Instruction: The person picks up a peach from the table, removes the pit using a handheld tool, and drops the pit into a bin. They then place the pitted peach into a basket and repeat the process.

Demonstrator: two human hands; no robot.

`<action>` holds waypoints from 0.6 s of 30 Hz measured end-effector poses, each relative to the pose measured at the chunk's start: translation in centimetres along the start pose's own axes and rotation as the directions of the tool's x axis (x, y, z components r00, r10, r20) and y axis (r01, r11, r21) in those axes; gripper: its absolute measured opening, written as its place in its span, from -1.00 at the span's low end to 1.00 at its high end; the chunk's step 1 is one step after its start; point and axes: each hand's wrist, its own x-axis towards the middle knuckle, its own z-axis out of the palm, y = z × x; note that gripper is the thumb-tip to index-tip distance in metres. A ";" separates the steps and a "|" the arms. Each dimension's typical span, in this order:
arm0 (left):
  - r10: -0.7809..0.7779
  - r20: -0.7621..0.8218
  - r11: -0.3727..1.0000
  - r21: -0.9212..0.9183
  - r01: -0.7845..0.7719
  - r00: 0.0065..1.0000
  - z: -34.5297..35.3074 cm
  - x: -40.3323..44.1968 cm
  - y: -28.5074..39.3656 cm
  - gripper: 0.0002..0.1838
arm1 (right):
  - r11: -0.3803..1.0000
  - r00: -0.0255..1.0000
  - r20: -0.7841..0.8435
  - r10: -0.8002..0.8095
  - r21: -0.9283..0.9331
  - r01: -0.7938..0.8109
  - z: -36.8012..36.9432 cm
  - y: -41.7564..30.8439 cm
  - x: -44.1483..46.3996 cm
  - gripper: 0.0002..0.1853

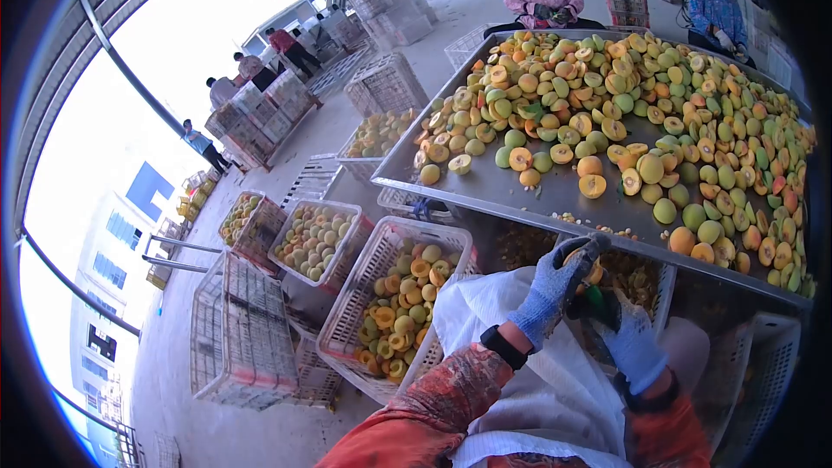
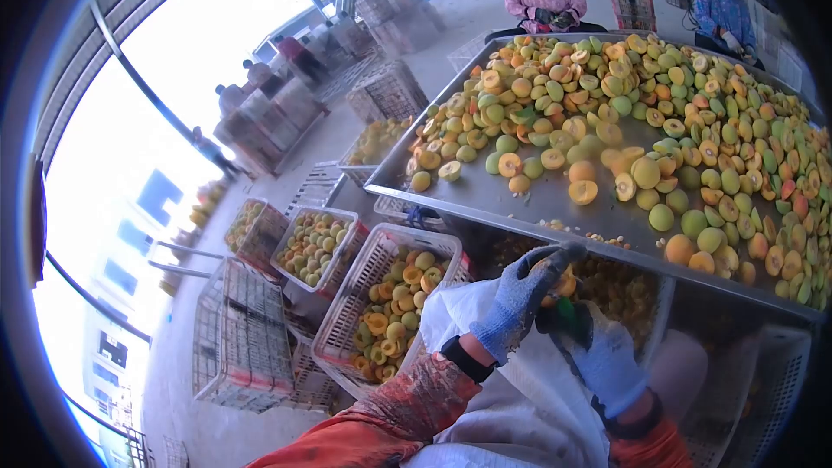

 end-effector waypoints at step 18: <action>-0.215 -0.046 0.969 0.113 0.219 0.975 1.6 -0.4 2.7 -0.46 | 0.874 0.991 -0.079 -0.109 -0.482 0.057 -0.8 0.9 -0.8 -0.49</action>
